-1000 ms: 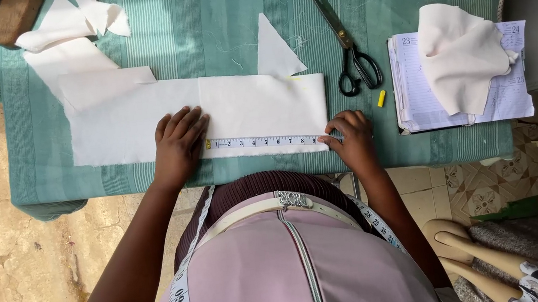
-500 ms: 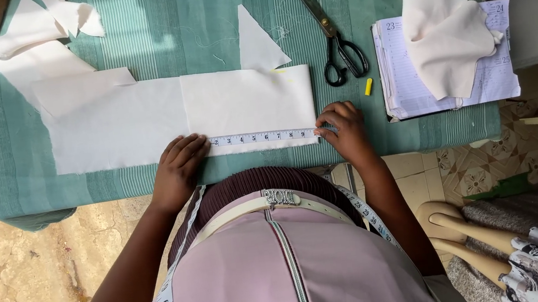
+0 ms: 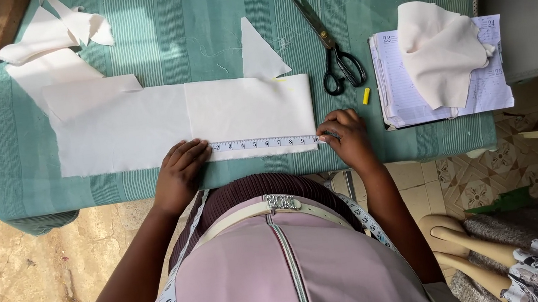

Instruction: The person measures and marks a white fabric piece with a measuring tape and chalk, then cuts it with scissors. They retrieve a light blue fabric, lay it on the table, place a pattern on top, and cut the blue fabric along the pattern's edge.

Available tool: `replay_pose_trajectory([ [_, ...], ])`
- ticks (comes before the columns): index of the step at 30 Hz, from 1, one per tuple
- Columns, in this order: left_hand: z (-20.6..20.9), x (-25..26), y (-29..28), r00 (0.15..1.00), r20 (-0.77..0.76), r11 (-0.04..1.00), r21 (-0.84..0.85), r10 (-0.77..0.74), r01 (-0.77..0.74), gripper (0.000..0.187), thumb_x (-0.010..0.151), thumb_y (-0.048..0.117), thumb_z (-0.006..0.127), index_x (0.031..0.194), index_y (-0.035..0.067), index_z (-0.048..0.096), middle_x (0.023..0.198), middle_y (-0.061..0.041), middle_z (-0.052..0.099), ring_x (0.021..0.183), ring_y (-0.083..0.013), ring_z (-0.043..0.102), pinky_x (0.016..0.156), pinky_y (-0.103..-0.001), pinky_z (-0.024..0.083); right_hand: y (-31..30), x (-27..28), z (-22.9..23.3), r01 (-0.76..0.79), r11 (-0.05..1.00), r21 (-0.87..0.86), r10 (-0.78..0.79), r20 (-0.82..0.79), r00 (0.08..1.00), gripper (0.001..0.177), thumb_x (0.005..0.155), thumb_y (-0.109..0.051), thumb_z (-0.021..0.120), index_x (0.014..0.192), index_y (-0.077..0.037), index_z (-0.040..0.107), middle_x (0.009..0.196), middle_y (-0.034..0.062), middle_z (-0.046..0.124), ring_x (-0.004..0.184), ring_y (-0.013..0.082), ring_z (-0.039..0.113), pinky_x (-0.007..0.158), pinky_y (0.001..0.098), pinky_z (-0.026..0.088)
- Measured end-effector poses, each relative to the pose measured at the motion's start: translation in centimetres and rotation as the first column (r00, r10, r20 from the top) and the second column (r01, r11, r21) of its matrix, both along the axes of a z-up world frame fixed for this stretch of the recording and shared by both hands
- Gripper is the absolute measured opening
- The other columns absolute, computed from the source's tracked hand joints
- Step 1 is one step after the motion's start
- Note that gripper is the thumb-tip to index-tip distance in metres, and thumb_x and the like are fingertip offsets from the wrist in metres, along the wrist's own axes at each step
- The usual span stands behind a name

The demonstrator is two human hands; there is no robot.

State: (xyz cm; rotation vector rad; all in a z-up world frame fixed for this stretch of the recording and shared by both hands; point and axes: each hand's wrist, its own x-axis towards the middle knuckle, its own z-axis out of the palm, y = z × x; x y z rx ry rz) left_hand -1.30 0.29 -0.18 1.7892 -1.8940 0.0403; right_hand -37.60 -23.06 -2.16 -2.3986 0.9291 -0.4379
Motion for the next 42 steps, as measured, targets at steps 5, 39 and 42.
replay_pose_trajectory([
  [5, -0.2, 0.0, -0.4, 0.998, -0.054, 1.0, 0.005, 0.029, -0.029, 0.026, 0.095, 0.012, 0.064, 0.118, 0.014, 0.076, 0.122, 0.001, 0.073, 0.124, -0.0183, 0.065, 0.116, -0.037, 0.045, 0.2, 0.0, -0.4, 0.014, 1.0, -0.005, -0.015, -0.037, 0.999, 0.01, 0.094, -0.015, 0.075, 0.1, -0.023, 0.073, 0.109, 0.0018, 0.063, 0.111, 0.0273, 0.058, 0.092, 0.0477, 0.045],
  [39, -2.6, 2.4, -2.6, 0.945, -0.137, 0.905, 0.357, 0.298, -0.233, 0.017, 0.086, 0.019, 0.083, 0.095, 0.018, 0.069, 0.096, 0.002, 0.059, 0.103, -0.0242, 0.06, 0.089, -0.041, 0.049, 0.7, 0.2, -0.8, 0.057, 0.998, -0.03, -0.057, -0.012, 0.998, 0.015, 0.09, -0.011, 0.077, 0.097, -0.022, 0.069, 0.101, 0.0012, 0.062, 0.109, 0.0277, 0.058, 0.093, 0.0475, 0.046],
  [42, -2.4, 2.4, -2.8, 0.943, -0.125, 0.888, 0.392, 0.309, -0.239, 0.017, 0.085, 0.02, 0.083, 0.094, 0.018, 0.068, 0.097, 0.002, 0.06, 0.104, -0.0244, 0.06, 0.09, -0.041, 0.049, 0.9, 0.4, -0.2, 0.06, 0.998, -0.023, -0.06, 0.006, 0.998, 0.015, 0.089, -0.01, 0.077, 0.095, -0.022, 0.07, 0.099, 0.0014, 0.062, 0.107, 0.0277, 0.059, 0.093, 0.0471, 0.047],
])
